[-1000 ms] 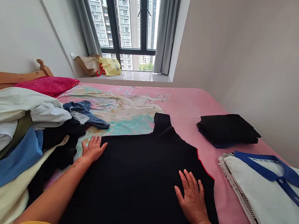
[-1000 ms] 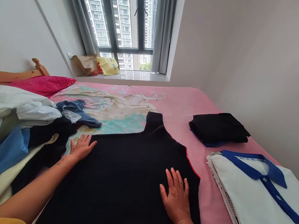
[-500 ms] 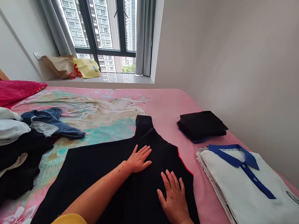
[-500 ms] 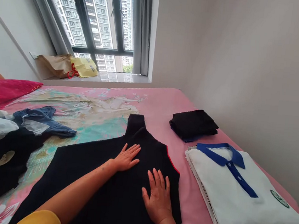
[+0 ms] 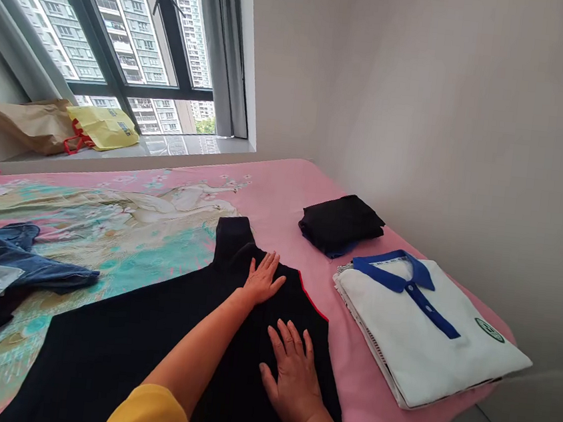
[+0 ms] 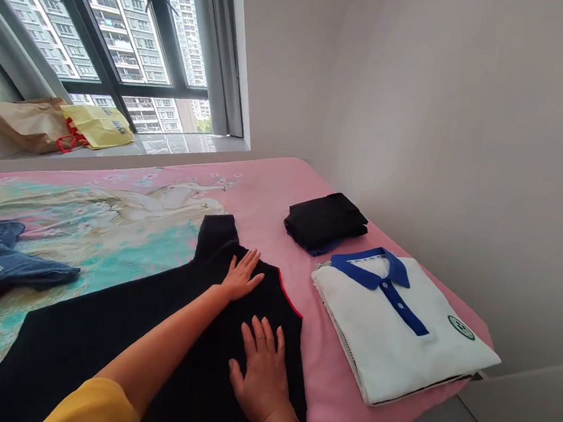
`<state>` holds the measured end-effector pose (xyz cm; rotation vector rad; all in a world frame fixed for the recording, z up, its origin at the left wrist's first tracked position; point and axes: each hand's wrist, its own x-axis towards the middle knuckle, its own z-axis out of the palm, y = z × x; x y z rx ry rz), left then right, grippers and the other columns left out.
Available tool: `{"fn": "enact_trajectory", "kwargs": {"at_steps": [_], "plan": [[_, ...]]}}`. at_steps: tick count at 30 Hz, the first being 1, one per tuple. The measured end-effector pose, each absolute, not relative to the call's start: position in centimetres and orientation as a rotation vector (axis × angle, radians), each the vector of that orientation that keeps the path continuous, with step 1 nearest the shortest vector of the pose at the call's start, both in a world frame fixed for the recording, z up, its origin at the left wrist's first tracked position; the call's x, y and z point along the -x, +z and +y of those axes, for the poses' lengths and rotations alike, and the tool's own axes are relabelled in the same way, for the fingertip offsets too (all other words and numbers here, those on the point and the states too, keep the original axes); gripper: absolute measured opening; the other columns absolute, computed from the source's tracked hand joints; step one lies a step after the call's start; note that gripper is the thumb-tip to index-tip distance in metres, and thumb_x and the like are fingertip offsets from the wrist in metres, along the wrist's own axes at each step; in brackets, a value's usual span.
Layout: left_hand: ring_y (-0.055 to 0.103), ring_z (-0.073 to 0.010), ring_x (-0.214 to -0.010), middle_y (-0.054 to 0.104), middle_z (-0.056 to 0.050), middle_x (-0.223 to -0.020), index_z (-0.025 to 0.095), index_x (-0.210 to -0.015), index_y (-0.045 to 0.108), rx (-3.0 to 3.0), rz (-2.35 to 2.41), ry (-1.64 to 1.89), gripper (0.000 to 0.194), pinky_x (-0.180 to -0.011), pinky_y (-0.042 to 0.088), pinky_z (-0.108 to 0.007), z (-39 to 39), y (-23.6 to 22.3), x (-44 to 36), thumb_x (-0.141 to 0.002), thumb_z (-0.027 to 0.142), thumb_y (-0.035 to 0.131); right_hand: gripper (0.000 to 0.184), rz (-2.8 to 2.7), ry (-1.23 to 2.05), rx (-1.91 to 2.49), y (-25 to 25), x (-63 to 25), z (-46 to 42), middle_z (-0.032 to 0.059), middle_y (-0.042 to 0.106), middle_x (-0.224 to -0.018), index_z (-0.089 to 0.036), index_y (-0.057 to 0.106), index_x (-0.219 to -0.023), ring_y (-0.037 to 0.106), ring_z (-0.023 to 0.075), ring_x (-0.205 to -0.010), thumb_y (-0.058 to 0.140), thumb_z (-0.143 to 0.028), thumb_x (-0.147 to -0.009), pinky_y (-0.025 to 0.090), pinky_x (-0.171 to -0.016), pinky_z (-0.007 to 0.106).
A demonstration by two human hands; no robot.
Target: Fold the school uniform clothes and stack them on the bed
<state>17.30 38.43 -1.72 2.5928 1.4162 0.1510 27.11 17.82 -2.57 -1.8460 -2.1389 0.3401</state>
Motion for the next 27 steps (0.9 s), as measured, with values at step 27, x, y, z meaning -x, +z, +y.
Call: {"fn": "enact_trajectory", "kwargs": {"at_steps": [27], "plan": [[0.012, -0.0222, -0.140, 0.016, -0.003, -0.152, 0.026, -0.143, 0.023, -2.269, 2.239, -0.149, 0.065, -0.111, 0.008, -0.050, 8.0, -0.1, 6.4, -0.085, 0.055, 0.030, 0.079, -2.078, 0.360, 2.114, -1.6, -26.7, 14.0, 0.0119, 0.003, -0.152, -0.020, 0.011, -0.146, -0.007, 0.0318, -0.137, 0.019, -0.069, -0.084, -0.017, -0.099, 0.059]]}}
